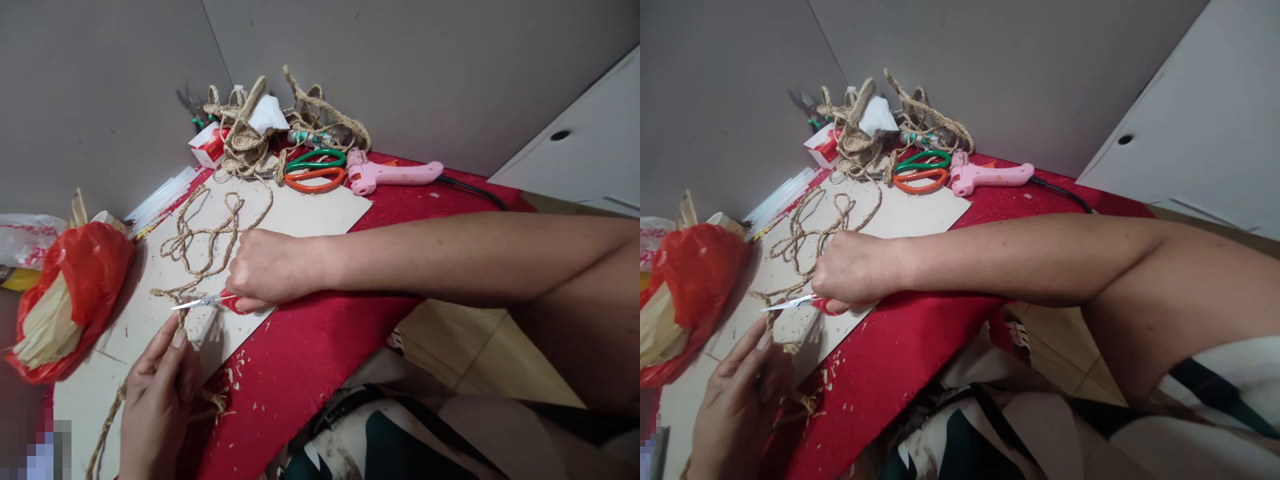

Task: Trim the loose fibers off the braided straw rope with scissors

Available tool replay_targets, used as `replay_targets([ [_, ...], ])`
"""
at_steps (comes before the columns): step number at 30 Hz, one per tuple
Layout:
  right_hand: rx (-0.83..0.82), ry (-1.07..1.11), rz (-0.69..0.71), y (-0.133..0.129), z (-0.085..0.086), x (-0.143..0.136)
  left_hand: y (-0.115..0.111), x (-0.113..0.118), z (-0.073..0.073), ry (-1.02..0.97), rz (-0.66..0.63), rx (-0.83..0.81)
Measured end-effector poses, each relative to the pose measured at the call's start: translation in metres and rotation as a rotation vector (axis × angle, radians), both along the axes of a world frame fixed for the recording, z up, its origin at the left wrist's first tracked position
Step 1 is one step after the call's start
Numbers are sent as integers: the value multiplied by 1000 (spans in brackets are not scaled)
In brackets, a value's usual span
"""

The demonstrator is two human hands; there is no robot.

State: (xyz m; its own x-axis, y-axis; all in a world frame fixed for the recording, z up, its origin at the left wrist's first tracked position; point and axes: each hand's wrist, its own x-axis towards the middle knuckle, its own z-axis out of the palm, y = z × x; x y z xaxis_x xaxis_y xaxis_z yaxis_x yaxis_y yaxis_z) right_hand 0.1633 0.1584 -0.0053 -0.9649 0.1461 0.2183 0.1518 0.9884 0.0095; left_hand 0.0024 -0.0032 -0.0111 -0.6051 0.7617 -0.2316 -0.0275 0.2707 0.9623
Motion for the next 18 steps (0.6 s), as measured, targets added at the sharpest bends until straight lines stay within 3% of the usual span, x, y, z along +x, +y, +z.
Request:
replay_targets([
  [5, -132, 83, 5, 4, -2, 0, 3, 0, 7, -50, -32, 8],
  [8, -344, 276, 4, 7, -8, -2, 2, -1, 10, -105, -73, 39],
  [11, -795, 421, 16, 7, -15, -7, 0, 0, 11, -182, -125, 27],
  [15, -1476, 337, 96, 0, -20, -15, -2, 11, 10, -228, -136, -56],
  [18, -1700, 297, 144, -6, -20, -17, -2, 22, 11, -232, -120, -114],
])
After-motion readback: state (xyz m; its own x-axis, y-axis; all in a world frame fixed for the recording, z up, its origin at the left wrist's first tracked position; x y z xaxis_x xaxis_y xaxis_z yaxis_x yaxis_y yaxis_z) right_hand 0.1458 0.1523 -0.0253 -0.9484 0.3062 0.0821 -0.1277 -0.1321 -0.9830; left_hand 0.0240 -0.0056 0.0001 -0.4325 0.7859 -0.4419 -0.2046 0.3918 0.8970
